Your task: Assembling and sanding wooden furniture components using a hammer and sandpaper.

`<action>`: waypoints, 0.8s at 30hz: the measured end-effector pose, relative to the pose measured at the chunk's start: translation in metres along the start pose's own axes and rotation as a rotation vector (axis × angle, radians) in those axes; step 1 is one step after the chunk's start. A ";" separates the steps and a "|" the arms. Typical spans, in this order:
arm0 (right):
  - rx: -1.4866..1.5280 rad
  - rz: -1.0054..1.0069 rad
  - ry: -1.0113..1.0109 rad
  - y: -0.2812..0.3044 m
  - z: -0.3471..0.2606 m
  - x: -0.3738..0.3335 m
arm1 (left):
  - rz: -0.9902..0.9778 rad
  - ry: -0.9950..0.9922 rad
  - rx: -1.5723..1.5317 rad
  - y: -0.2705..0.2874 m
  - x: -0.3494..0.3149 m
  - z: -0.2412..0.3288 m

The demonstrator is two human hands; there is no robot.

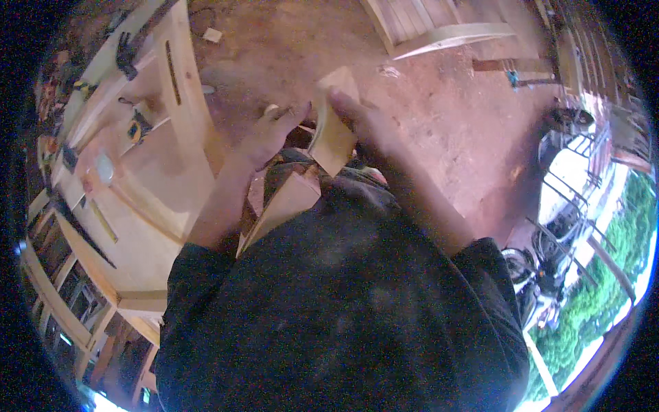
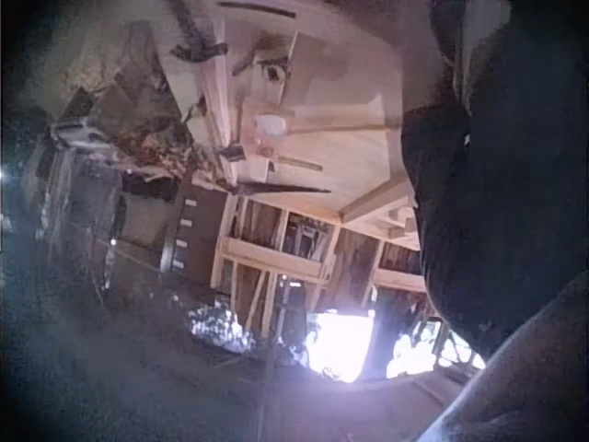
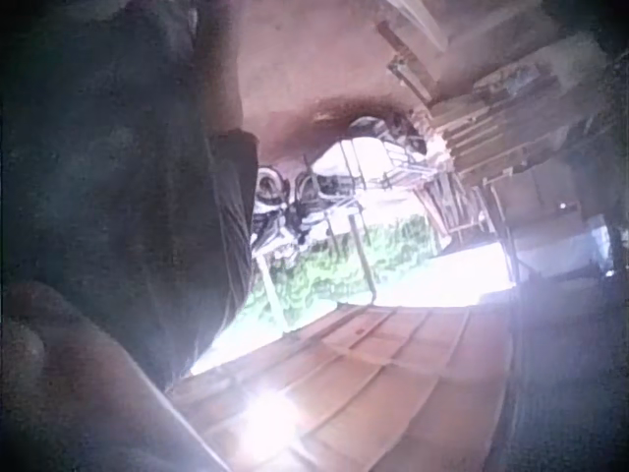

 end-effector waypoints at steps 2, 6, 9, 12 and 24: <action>0.028 -0.008 0.018 -0.005 -0.003 -0.004 | -0.016 -0.093 0.002 0.001 0.006 -0.009; -0.085 -0.019 0.015 -0.022 -0.011 -0.015 | -0.133 -0.083 -0.054 0.004 0.024 -0.028; -0.244 0.031 0.103 -0.033 -0.015 -0.024 | -0.109 -0.151 -0.052 0.004 0.029 -0.028; -0.307 0.045 0.171 -0.040 -0.015 -0.028 | -0.219 -0.117 -0.056 0.008 0.024 -0.018; -0.251 0.049 0.111 -0.023 -0.007 -0.019 | -0.165 -0.263 0.092 -0.007 0.024 -0.009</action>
Point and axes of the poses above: each hand's wrist, its own x-axis towards the middle knuckle, its own y-axis out of the back of the hand, z = x × y, the point moved 1 cm from there along x, towards the middle knuckle, and after that the axes turned 8 degrees about x, right-handed, at the moved point
